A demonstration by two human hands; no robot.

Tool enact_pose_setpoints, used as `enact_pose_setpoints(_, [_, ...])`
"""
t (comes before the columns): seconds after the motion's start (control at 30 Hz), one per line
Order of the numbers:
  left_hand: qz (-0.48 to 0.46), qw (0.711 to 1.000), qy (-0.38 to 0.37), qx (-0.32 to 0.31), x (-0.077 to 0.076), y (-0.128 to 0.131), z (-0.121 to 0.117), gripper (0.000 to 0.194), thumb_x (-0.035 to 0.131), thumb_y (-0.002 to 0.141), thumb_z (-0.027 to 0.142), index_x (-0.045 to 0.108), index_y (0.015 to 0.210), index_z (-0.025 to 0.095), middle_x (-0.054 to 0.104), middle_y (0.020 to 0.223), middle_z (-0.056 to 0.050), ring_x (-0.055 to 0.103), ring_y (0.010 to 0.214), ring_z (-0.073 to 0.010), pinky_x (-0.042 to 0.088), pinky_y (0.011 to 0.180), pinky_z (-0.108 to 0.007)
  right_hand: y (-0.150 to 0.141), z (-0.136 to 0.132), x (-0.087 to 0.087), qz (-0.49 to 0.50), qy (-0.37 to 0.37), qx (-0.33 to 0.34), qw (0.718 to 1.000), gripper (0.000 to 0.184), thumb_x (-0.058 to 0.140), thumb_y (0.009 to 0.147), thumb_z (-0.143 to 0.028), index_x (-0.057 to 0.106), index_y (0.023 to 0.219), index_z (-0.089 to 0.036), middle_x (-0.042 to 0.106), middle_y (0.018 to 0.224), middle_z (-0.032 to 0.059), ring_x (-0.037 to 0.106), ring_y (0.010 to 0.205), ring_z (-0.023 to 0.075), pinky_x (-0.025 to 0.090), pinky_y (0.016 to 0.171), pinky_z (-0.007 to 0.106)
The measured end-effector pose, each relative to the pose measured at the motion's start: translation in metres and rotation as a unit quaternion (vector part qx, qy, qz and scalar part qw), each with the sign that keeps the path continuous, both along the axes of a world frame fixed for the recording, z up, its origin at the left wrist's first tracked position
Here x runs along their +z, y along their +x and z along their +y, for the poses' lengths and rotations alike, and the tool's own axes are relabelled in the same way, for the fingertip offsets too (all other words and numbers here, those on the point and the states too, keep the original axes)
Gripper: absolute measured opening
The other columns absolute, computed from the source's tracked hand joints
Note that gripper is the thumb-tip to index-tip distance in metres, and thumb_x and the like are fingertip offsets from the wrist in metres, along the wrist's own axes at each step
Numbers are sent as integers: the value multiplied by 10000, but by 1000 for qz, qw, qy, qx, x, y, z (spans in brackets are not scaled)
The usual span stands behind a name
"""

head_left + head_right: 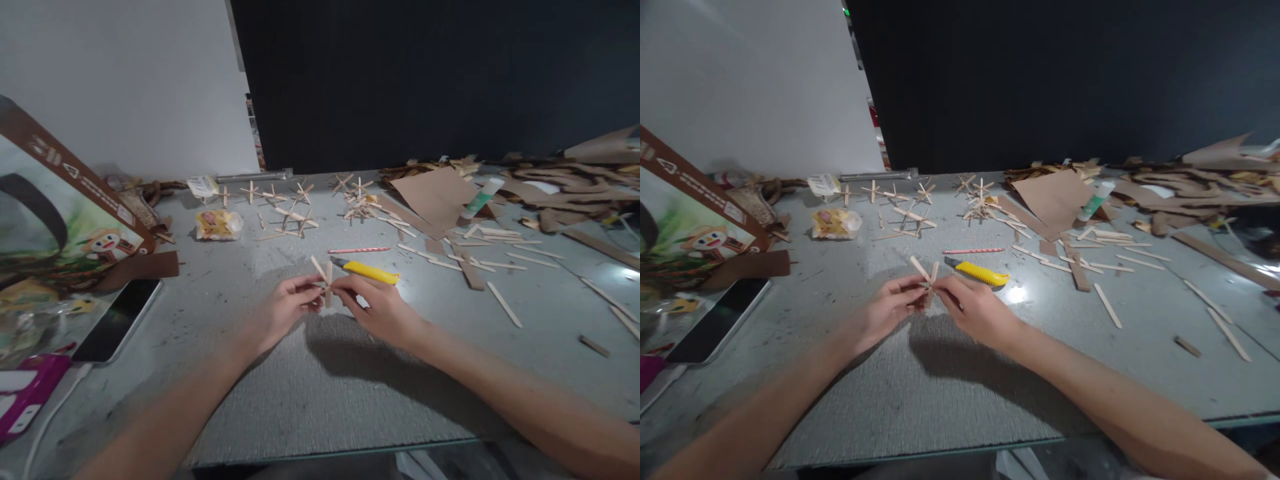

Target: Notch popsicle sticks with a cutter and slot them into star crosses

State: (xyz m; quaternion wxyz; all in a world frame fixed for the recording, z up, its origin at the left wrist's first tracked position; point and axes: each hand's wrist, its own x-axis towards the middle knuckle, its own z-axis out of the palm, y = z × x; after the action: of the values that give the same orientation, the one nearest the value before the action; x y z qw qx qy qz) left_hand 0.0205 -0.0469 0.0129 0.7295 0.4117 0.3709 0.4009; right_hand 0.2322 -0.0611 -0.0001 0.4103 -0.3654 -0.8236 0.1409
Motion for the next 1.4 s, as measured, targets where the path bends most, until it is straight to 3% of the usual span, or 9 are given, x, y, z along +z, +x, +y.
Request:
enact_pose_setpoints(0.13, [-11, 1000, -17, 13, 0, 3, -6, 362, 925, 751, 324, 754, 1018, 148, 743, 847, -55, 669, 722, -162, 516, 719, -299, 0, 0, -2, -5, 20, -62, 998, 162, 542, 1067, -268, 697, 1113, -256, 786, 939, 46, 748, 811, 194, 583, 763, 314])
enact_pose_setpoints(0.33, [-29, 997, -31, -65, -7, 8, -9, 361, 880, 811, 433, 716, 806, 113, 669, 707, -47, 613, 620, -132, 447, 588, -255, 0, -3, 1, -35, 19, -11, 999, 192, 490, 1080, -277, 678, 1110, -251, 778, 977, 67, 735, 867, 205, 572, 809, 333])
enact_pose_setpoints(0.43, [-43, 997, -29, -51, -8, 7, -7, 331, 892, 801, 392, 712, 809, 115, 636, 690, -22, 575, 586, -107, 421, 559, -237, 2, -2, 5, 13, -24, -33, 999, 179, 553, 1058, -392, 634, 1124, -247, 751, 943, 64, 708, 813, 205, 558, 772, 338])
enact_pose_setpoints(0.57, [-52, 998, -17, -26, -4, 7, -7, 282, 883, 807, 337, 695, 791, 128, 630, 727, -19, 582, 631, -111, 451, 593, -241, 5, 8, 4, 113, -142, -93, 979, 345, 448, 1080, -533, 586, 998, -227, 683, 827, 39, 631, 702, 188, 505, 684, 332])
enact_pose_setpoints(0.67, [-43, 999, -4, -19, -4, 9, -8, 269, 846, 839, 340, 674, 796, 139, 626, 717, -19, 600, 631, -128, 465, 602, -261, 4, 14, 0, 121, -217, -53, 967, 436, 437, 1072, -577, 608, 892, -218, 650, 784, 23, 600, 717, 181, 484, 691, 323])
enact_pose_setpoints(0.83, [-26, 999, 7, -20, -10, 13, -9, 307, 839, 834, 403, 659, 859, 156, 619, 696, 1, 599, 591, -131, 453, 576, -270, -5, 12, 2, 161, -254, 23, 953, 369, 568, 1006, -577, 654, 970, -219, 663, 821, 15, 589, 721, 165, 485, 678, 302])
enact_pose_setpoints(1.03, [-39, 999, 15, 10, -9, 17, -13, 317, 831, 830, 406, 619, 826, 170, 581, 667, 21, 565, 570, -120, 419, 549, -261, -6, 11, 6, 165, -269, 31, 948, 409, 609, 977, -598, 580, 802, -229, 626, 697, 0, 567, 625, 149, 475, 598, 295])
enact_pose_setpoints(1.23, [-73, 997, 35, 4, -5, 15, -9, 328, 784, 872, 402, 553, 779, 188, 473, 605, 59, 511, 518, -101, 393, 552, -253, -4, 12, 1, 157, -279, 47, 946, 419, 589, 979, -625, 595, 852, -225, 627, 718, 3, 584, 637, 153, 500, 592, 292])
enact_pose_setpoints(1.4, [-30, 997, 68, 17, -2, 12, -6, 306, 769, 878, 402, 571, 787, 187, 486, 640, 52, 506, 546, -103, 381, 558, -261, -3, 11, 0, 146, -271, 41, 951, 393, 588, 992, -586, 575, 829, -228, 613, 725, 0, 567, 639, 151, 475, 598, 287])
